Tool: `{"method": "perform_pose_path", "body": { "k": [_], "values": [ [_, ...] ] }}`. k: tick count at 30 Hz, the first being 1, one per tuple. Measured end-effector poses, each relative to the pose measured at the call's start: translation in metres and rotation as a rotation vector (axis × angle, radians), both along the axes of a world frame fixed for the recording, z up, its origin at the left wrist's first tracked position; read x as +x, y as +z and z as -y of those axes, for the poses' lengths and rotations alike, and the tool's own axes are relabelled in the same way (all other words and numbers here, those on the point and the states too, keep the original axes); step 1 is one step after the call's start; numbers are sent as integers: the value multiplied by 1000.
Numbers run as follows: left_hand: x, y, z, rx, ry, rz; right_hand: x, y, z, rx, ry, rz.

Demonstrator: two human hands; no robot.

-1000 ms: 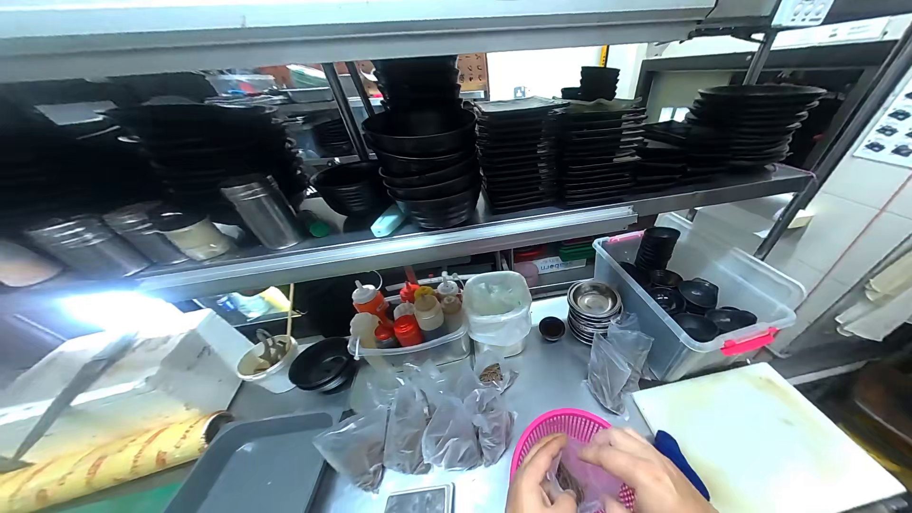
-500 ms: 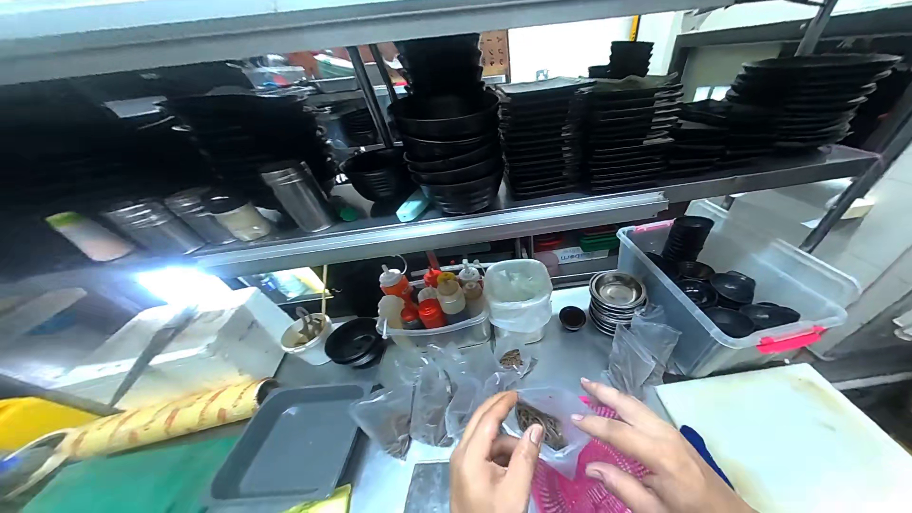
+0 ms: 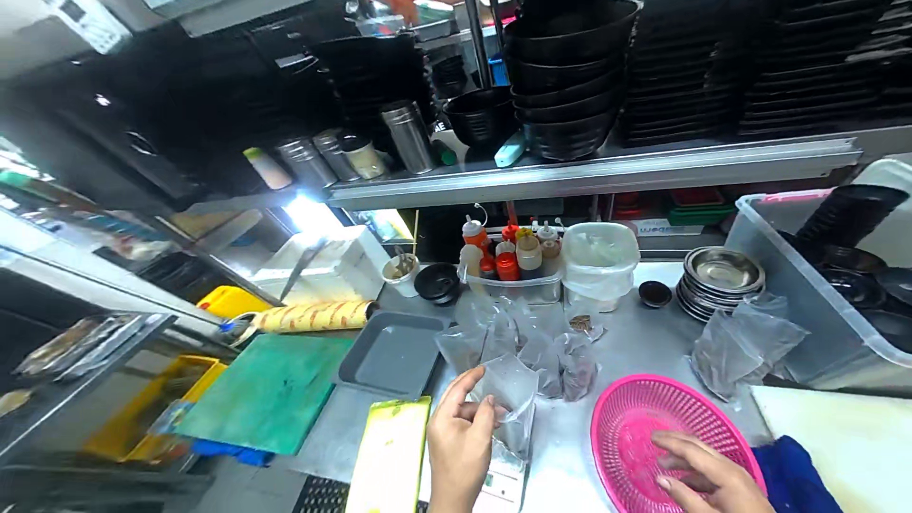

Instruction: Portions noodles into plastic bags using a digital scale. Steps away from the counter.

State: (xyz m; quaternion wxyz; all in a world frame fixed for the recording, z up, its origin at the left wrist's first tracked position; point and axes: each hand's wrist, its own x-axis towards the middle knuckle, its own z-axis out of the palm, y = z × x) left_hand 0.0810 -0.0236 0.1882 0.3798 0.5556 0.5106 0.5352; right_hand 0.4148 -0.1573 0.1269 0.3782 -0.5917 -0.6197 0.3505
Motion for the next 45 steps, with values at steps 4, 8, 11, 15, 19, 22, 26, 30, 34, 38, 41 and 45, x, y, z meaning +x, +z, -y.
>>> {"method": "perform_pose_path", "body": {
  "k": [4, 8, 11, 15, 19, 22, 26, 30, 34, 38, 41, 45],
  "values": [
    [-14, -22, 10, -8, 62, 65, 0, -19, 9, -78, -14, 22],
    [-38, -88, 12, -121, 110, -40, -2, -34, 15, -120, -16, 40],
    [-56, -113, 18, -272, 97, -164, -2, -39, 15, -147, -6, 71],
    [-65, -102, 23, -258, 105, -279, -3, -40, 17, -149, -3, 95],
    [-71, -95, 19, -301, 111, -310, -7, -40, 17, -151, -7, 95],
    [-75, -92, 20, -331, 110, -290, -10, -43, 22, -166, -19, 114],
    [-83, -91, 19, -343, 87, -290, -11, -49, 27, -177, -27, 134],
    [-89, -86, 22, -367, 58, -308, -11, -54, 27, -170, -29, 138],
    [-94, -82, 26, -387, 42, -282, -12, -57, 27, -179, -32, 137],
    [-100, -84, 27, -388, 20, -273, -17, -54, 22, -169, -32, 156],
    [-104, -85, 26, -388, 6, -278, -19, -52, 17, -179, -23, 170],
    [-107, -86, 25, -398, -27, -247, -22, -52, 11, -178, -9, 182]
  ]
}}
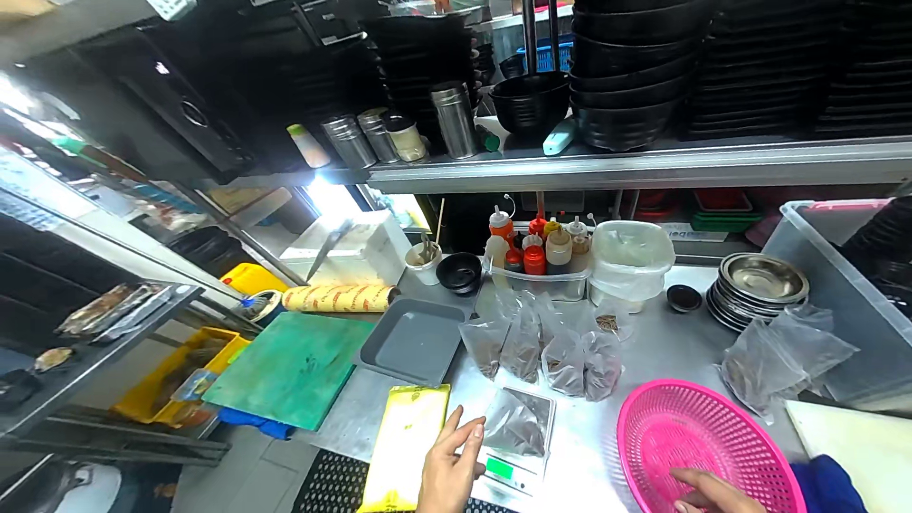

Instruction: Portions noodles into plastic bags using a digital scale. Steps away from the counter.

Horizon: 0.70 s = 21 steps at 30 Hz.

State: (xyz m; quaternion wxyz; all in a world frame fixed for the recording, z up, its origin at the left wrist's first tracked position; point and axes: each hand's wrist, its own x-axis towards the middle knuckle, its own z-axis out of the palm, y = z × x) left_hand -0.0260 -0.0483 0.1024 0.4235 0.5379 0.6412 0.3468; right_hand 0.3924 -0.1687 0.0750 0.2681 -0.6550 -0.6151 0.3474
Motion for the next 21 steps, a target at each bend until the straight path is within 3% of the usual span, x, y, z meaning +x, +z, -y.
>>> {"method": "perform_pose_path", "body": {
  "k": [5, 12, 17, 21],
  "values": [
    [-9, -9, -5, -9, -204, -30, -7, 4, -12, -4, 36, 29],
    [12, 2, -29, 297, -396, -510, -38, 29, -51, 85, 247, 88],
    [51, 51, -25, 453, -520, -668, -95, 76, -87, 314, 361, 76],
    [75, 98, -12, 619, -582, -774, -125, 101, -111, 251, 283, 76]
  ]
}}
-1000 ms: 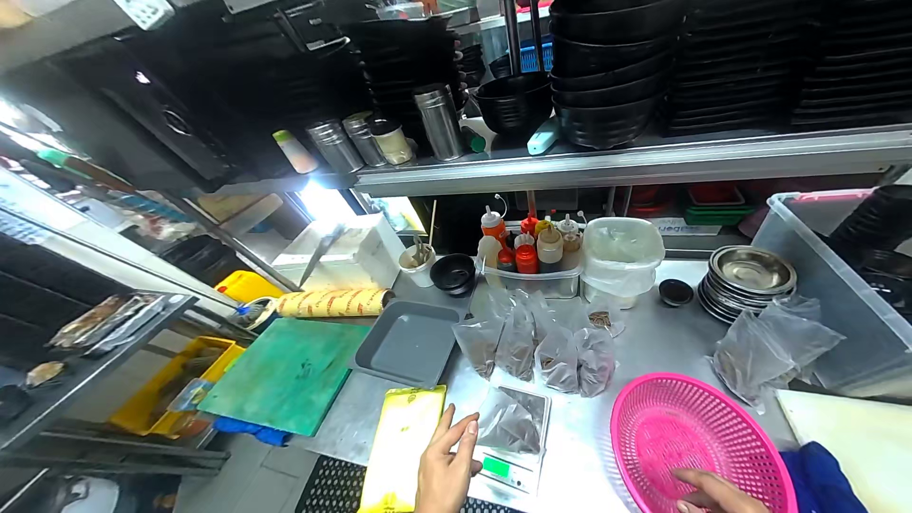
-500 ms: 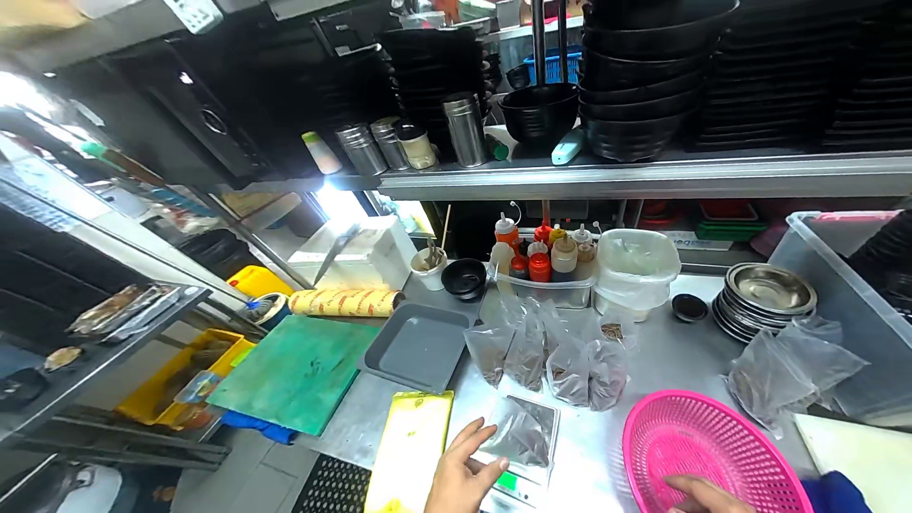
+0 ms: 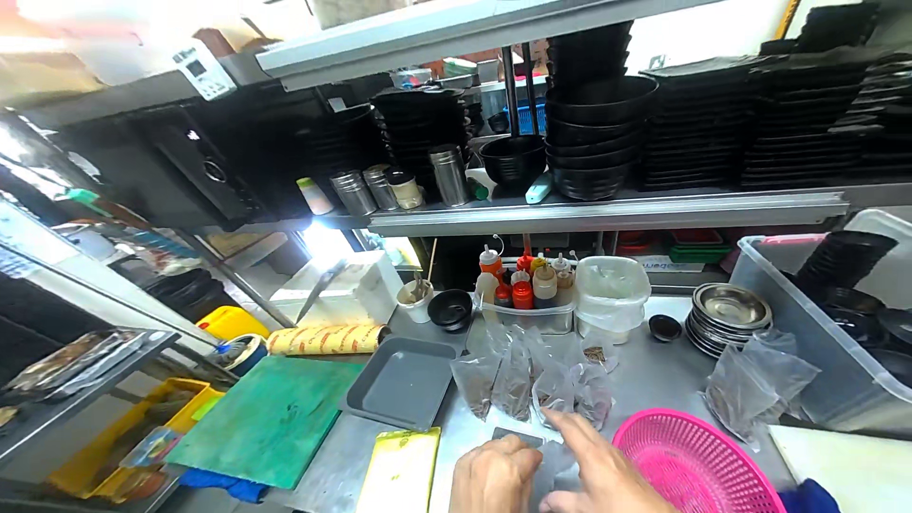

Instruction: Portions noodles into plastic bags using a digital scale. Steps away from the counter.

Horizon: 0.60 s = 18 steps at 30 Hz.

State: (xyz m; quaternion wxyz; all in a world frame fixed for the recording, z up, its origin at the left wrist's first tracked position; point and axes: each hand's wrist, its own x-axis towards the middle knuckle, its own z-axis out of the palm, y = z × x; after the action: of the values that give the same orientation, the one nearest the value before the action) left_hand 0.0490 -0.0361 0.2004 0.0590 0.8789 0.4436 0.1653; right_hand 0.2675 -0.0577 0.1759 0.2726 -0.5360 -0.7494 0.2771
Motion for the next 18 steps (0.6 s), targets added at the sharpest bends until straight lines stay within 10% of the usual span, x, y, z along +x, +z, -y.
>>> {"method": "perform_pose_path", "body": {
  "k": [5, 9, 13, 18],
  "values": [
    [-3, 25, 3, 165, 17, 469, 6, 33, -14, 184, 75, -217],
    [-16, 3, -6, -268, -170, 948, 35, 96, -13, 152, 211, -343],
    [29, -10, -1, -597, -370, 1046, 48, 142, -13, 141, 408, -312],
    [78, 6, -11, -417, -128, 1060, 61, 157, -19, 329, 233, -62]
  ]
}}
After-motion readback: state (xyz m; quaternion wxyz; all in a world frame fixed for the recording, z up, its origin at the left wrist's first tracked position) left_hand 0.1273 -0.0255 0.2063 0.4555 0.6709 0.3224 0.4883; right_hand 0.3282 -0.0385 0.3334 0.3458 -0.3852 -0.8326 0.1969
